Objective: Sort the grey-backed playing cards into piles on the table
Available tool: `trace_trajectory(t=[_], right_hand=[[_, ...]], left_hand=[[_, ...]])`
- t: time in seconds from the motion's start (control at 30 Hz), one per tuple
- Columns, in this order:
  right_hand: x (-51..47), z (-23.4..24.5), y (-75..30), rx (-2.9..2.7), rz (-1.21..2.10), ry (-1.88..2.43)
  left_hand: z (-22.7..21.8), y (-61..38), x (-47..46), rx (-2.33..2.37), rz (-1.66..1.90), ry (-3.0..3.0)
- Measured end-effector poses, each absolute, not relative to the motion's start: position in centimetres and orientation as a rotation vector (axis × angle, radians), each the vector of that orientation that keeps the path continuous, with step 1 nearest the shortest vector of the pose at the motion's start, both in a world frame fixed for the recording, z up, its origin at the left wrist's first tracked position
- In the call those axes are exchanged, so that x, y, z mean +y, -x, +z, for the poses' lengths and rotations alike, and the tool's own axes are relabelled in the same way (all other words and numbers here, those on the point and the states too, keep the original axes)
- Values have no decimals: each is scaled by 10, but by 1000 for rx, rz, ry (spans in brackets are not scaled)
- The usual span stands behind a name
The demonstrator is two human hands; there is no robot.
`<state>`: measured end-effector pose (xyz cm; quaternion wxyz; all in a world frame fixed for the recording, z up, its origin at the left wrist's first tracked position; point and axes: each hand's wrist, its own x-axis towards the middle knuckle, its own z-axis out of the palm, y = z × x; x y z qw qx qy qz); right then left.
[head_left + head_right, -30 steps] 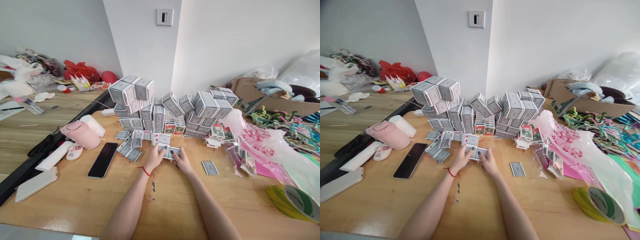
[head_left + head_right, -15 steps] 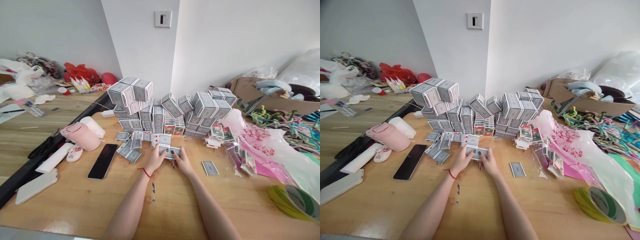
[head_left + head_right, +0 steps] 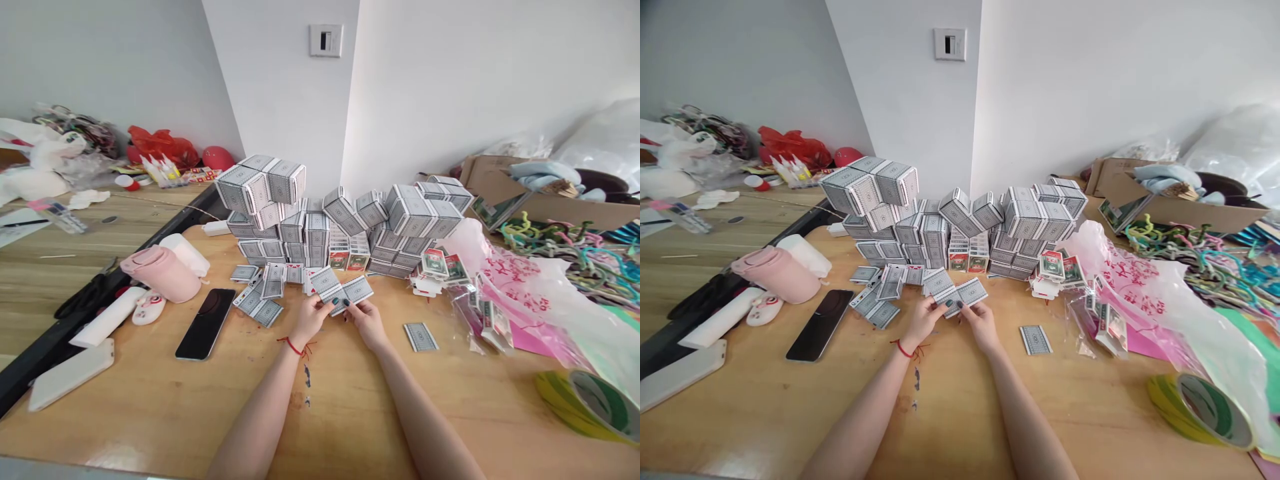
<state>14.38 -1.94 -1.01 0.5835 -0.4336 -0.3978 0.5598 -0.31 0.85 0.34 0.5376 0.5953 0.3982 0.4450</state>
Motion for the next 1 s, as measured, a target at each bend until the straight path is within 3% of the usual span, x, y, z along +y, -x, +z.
trace_trajectory(t=[0.4, 1.0], right_hand=[[-21, -5, -142, -860, 1321, 1077], [-18, -19, -137, -974, 1033, 1319]], left_hand=[[12, 8, 8, 1099, 1152, -1314], [3, -3, 7, 1137, 1005, -1450]])
